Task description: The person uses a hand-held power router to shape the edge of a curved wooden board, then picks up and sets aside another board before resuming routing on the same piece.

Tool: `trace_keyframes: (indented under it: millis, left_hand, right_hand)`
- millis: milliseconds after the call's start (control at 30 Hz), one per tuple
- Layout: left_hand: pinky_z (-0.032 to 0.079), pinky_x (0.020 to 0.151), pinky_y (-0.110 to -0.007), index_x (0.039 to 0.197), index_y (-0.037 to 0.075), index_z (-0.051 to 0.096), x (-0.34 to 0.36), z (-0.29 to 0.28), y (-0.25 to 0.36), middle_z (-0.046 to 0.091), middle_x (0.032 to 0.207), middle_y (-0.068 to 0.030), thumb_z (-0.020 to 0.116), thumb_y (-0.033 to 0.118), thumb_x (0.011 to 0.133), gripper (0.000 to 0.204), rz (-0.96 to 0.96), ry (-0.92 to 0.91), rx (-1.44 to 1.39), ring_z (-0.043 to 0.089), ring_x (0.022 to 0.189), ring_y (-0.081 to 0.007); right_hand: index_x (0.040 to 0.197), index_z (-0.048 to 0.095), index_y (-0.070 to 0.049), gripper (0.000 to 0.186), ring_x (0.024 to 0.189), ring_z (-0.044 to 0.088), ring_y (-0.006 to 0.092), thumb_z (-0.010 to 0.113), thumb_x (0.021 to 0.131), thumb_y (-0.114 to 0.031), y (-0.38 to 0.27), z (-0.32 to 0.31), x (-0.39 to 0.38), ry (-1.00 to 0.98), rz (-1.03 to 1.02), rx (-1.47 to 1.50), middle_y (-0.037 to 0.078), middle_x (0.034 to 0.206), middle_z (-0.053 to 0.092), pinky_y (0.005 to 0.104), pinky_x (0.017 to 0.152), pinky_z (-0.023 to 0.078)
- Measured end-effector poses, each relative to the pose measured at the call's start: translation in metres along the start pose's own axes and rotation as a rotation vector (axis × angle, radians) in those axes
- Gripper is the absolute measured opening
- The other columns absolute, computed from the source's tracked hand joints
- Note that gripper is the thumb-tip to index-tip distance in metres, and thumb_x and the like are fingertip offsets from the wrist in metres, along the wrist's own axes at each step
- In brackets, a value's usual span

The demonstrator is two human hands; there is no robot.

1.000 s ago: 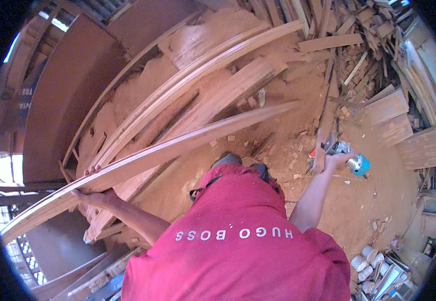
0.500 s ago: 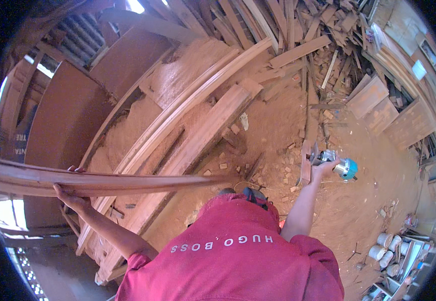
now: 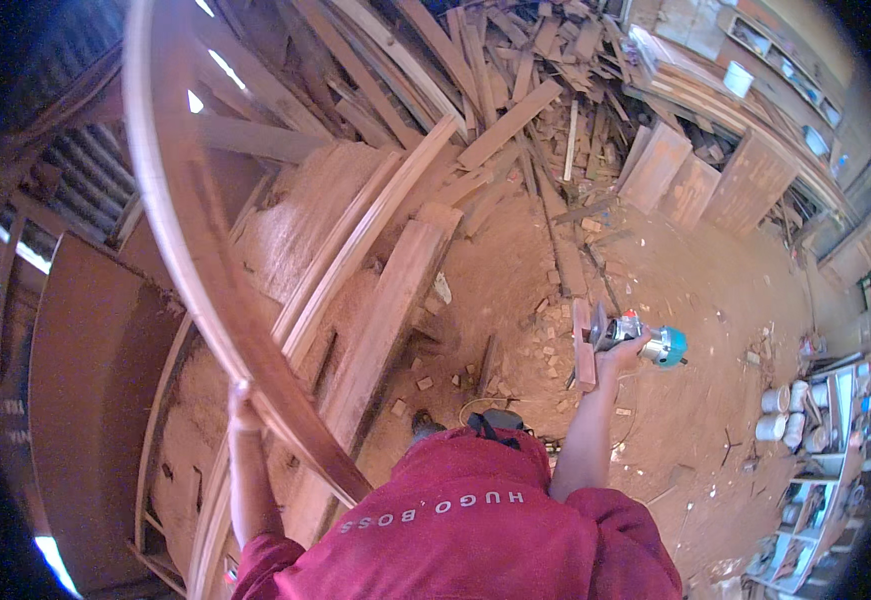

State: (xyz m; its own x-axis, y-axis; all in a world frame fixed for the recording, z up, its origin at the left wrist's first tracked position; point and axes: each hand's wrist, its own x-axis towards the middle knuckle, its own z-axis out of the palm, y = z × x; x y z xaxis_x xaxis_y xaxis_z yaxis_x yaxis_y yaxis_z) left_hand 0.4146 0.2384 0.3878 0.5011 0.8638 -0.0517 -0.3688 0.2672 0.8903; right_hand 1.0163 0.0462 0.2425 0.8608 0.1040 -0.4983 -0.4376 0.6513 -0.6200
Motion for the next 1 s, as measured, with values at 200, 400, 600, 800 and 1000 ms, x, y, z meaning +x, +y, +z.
trace_keyframes:
  millis: [200, 400, 600, 800, 1000]
  left_hand:
    - [0.051, 0.096, -0.037, 0.138, -0.003, 0.043, 0.029, -0.069, -0.114, 0.06, 0.123, -0.0154, 0.073, 0.043, 0.078, 0.082, -0.249, -0.06, 0.236, 0.062, 0.11, -0.0257]
    - [0.053, 0.087, -0.033, 0.126, -0.002, 0.051, 0.049, -0.035, -0.089, 0.066, 0.103, -0.0075, 0.078, 0.009, 0.067, 0.066, -0.374, -0.133, 0.511, 0.065, 0.093, -0.0174]
    - [0.048, 0.098, -0.037, 0.139, -0.006, 0.044, 0.033, -0.08, -0.141, 0.062, 0.122, -0.0199, 0.073, 0.009, 0.065, 0.081, -0.152, -0.067, 0.799, 0.061, 0.114, -0.0285]
    - [0.05, 0.095, -0.035, 0.144, -0.006, 0.039, 0.026, -0.083, -0.148, 0.062, 0.124, -0.0207, 0.073, 0.012, 0.065, 0.088, -0.358, -0.037, 0.771, 0.062, 0.113, -0.0272]
    - [0.049, 0.096, -0.038, 0.143, -0.002, 0.044, 0.007, -0.121, -0.21, 0.063, 0.118, -0.0218, 0.071, 0.013, 0.062, 0.086, -0.387, -0.032, 0.739, 0.062, 0.11, -0.0313]
  right_hand:
    - [0.108, 0.057, -0.01, 0.041, 0.076, 0.065, 0.0227, 0.066, 0.085, -0.043, 0.015, -0.048, -0.054, 0.035, -0.123, 0.039, 0.007, 0.09, 0.063, 0.0392, 0.07, 0.056]
    - [0.106, 0.057, -0.01, 0.04, 0.075, 0.065, 0.0223, 0.065, 0.085, -0.043, 0.009, -0.072, -0.105, 0.083, -0.265, 0.027, 0.007, 0.088, 0.063, 0.0386, 0.07, 0.056]
    - [0.104, 0.059, -0.012, 0.037, 0.067, 0.062, 0.0186, 0.066, 0.086, -0.044, 0.049, -0.046, -0.152, 0.147, -0.336, -0.116, 0.004, 0.082, 0.063, 0.0357, 0.061, 0.052]
    - [0.106, 0.062, -0.01, 0.037, 0.074, 0.063, 0.0182, 0.067, 0.088, -0.041, 0.071, -0.013, -0.161, 0.231, -0.432, -0.156, 0.004, 0.09, 0.065, 0.0359, 0.066, 0.052]
    - [0.12, 0.058, -0.005, 0.044, 0.093, 0.063, 0.0197, 0.068, 0.089, -0.036, 0.086, 0.007, -0.162, 0.132, -0.421, -0.215, 0.006, 0.106, 0.064, 0.0355, 0.081, 0.052]
